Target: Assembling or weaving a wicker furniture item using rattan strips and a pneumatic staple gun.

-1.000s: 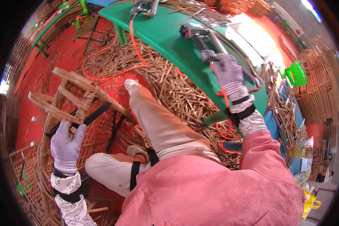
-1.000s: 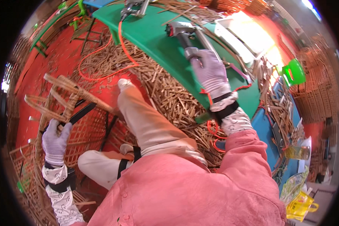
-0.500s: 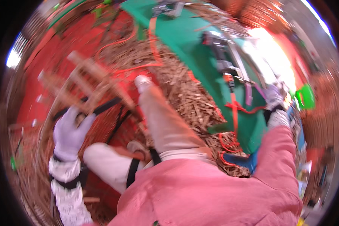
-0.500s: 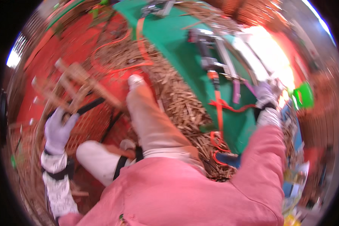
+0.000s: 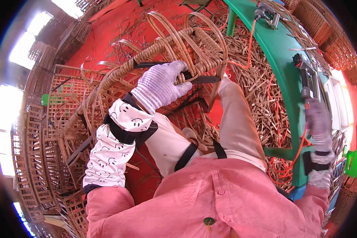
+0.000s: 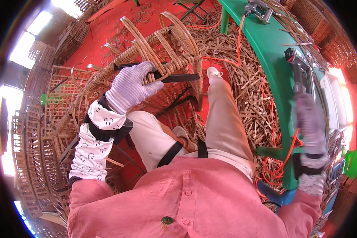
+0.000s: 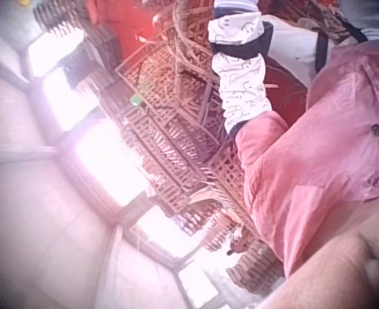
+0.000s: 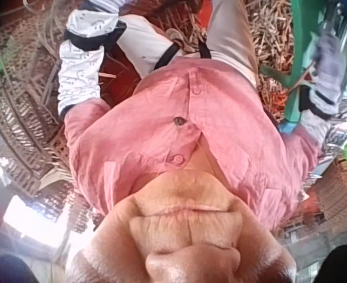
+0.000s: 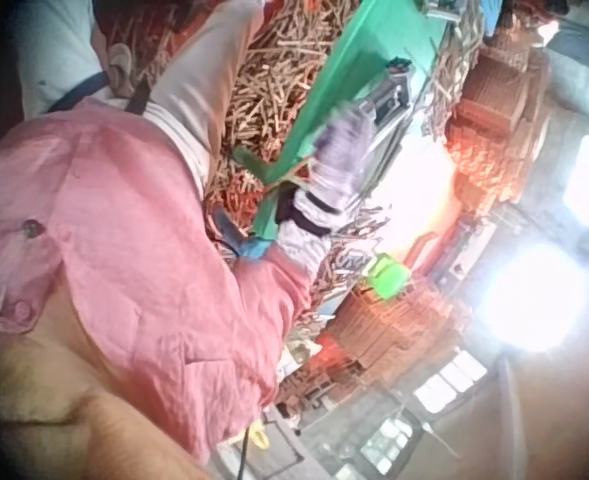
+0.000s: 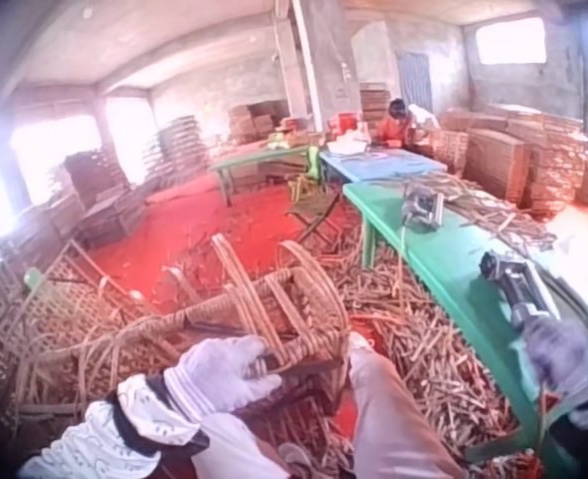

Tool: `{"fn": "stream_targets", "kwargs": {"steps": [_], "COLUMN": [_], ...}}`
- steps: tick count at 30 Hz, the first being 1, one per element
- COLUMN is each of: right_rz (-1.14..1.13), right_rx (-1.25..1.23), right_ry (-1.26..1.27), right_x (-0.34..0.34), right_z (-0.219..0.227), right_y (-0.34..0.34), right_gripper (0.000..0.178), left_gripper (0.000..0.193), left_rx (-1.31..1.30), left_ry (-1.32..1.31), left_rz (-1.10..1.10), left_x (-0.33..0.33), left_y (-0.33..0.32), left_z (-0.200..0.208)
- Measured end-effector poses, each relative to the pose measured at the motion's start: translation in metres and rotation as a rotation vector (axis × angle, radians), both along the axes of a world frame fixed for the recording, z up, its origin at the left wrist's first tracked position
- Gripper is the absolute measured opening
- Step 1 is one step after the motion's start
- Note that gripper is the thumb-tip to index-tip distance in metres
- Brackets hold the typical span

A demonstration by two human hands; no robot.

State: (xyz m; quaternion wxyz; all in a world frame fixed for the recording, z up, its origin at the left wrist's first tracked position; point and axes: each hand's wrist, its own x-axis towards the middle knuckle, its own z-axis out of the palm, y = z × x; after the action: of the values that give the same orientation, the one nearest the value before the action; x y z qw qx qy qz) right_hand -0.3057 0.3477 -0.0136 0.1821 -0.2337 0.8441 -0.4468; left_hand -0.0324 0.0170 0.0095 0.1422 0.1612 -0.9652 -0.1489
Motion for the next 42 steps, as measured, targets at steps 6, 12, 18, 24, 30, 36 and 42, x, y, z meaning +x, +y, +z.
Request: {"fn": "stream_targets", "kwargs": {"steps": [6,12,18,24,30,36,42], "right_rz": [0.663,0.629,0.538,0.559,0.578,0.602,0.638], "right_rx": [-0.051,-0.217,-0.213,-0.167,-0.345,-0.387,-0.434], "right_ry": [-0.377,-0.358,-0.494,-0.492,-0.426,-0.806,-0.626], "right_x": [0.129,0.143,0.139,0.139,0.141,0.143,0.144], "right_z": [-0.037,-0.049,-0.050,-0.051,-0.068,-0.075,-0.070], "right_y": [-0.126,-0.148,-0.143,-0.148,-0.153,-0.157,-0.155], "right_gripper": [0.015,0.014,0.013,0.013,0.014,0.015,0.012], "left_gripper": [0.039,0.040,0.039,0.038,0.038,0.043,0.041], "left_rx": [-0.001,-0.006,-0.006,0.017,0.009,-0.046,-0.050], "left_ry": [0.000,0.005,0.036,0.030,0.025,-0.006,-0.030], "left_rz": [-0.021,-0.024,-0.040,-0.038,-0.034,-0.021,-0.004], "left_x": [-0.001,-0.001,-0.002,-0.002,-0.003,-0.003,-0.001], "left_y": [0.005,0.006,0.003,-0.002,0.002,0.000,0.001], "left_z": [0.001,0.004,0.003,0.002,0.004,0.003,0.001]}}
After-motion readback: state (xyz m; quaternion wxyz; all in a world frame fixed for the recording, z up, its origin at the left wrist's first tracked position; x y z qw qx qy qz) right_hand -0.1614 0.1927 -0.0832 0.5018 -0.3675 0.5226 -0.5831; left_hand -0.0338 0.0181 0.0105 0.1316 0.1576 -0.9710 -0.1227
